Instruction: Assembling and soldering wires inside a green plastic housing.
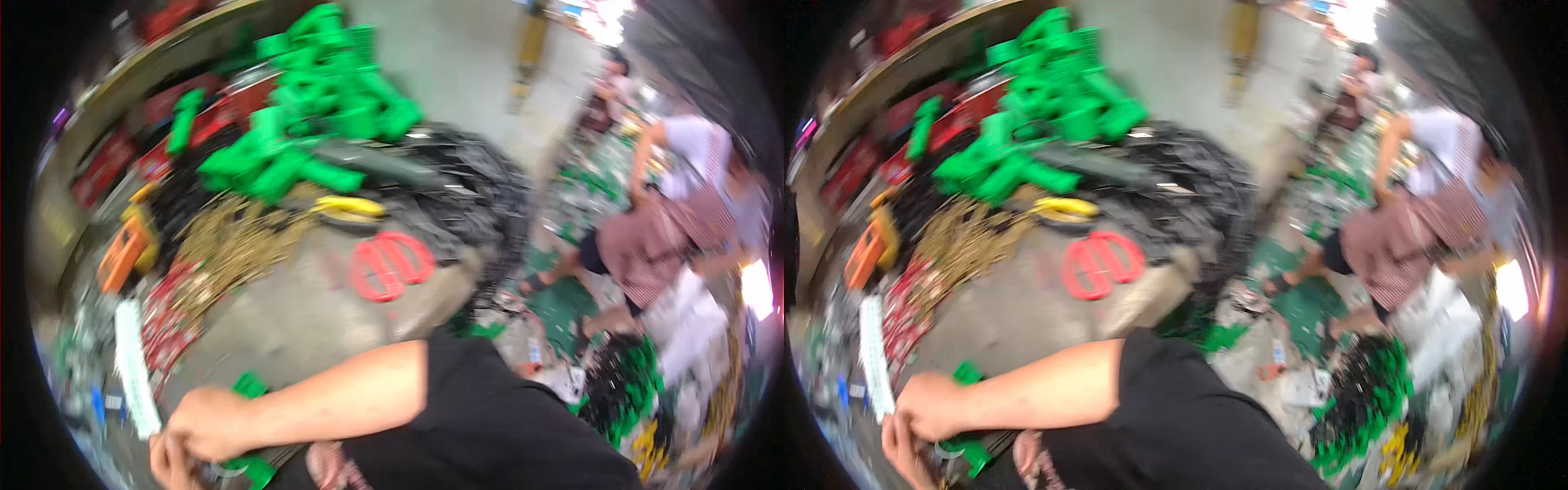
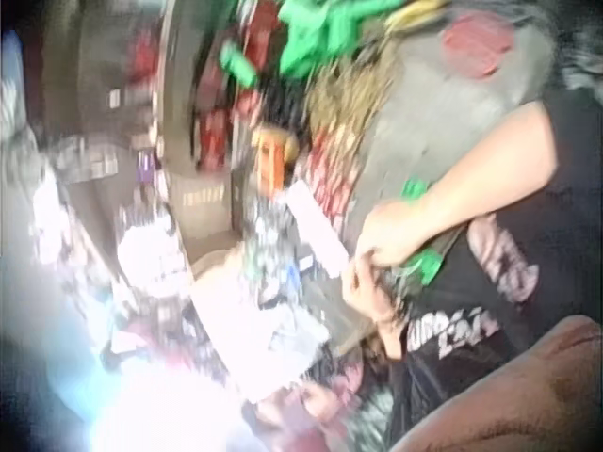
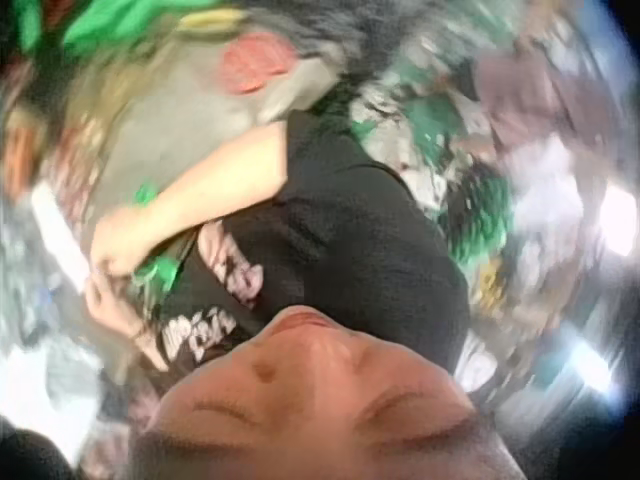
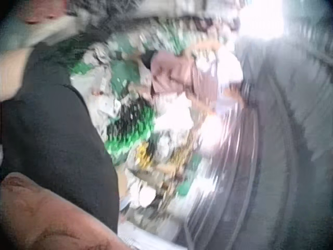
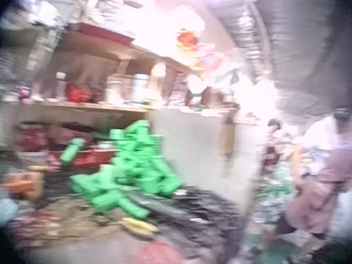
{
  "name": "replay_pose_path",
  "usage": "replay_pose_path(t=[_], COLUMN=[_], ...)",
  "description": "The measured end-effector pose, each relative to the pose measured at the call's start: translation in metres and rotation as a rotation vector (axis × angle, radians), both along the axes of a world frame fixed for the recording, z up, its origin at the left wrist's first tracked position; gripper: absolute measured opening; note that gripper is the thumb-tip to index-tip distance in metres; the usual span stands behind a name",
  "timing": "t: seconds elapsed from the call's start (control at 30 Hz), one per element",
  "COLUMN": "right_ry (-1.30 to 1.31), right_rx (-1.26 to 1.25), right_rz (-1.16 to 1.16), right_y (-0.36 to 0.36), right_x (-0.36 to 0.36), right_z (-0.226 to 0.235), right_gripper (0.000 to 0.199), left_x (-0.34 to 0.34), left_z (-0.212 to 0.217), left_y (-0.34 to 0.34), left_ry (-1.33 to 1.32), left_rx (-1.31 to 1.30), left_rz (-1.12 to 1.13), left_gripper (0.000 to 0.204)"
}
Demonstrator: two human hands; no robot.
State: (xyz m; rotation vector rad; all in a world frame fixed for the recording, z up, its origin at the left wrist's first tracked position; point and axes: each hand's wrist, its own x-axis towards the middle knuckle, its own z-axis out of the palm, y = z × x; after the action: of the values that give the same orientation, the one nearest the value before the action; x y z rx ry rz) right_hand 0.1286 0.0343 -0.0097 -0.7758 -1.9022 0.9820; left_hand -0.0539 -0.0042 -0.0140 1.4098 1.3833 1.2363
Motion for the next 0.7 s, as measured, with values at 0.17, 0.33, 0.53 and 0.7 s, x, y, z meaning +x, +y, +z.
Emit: replay_pose_path(t=[0.17,0.33,0.53,0.7], right_ry=[-0.161,-0.092,-0.097,-0.035], right_rx=[-0.043,0.052,-0.009,-0.094], right_rz=[0.061,0.077,0.105,0.109], right_y=[0.003,0.001,0.001,0.004], right_x=[0.008,0.011,0.010,0.012], right_z=[-0.009,-0.006,0.003,0.002], right_gripper=[0.015,0.010,0.012,0.011], left_x=[0.003,0.007,0.001,0.004], left_z=[0.003,0.009,-0.005,-0.007], left_y=[-0.005,-0.010,-0.007,-0.001], left_ry=[0.086,-0.047,-0.065,-0.044], left_rx=[0.065,0.073,0.248,0.291], left_rz=[-0.022,-0.069,-0.107,-0.104], left_gripper=[0.016,0.017,0.019,0.020])
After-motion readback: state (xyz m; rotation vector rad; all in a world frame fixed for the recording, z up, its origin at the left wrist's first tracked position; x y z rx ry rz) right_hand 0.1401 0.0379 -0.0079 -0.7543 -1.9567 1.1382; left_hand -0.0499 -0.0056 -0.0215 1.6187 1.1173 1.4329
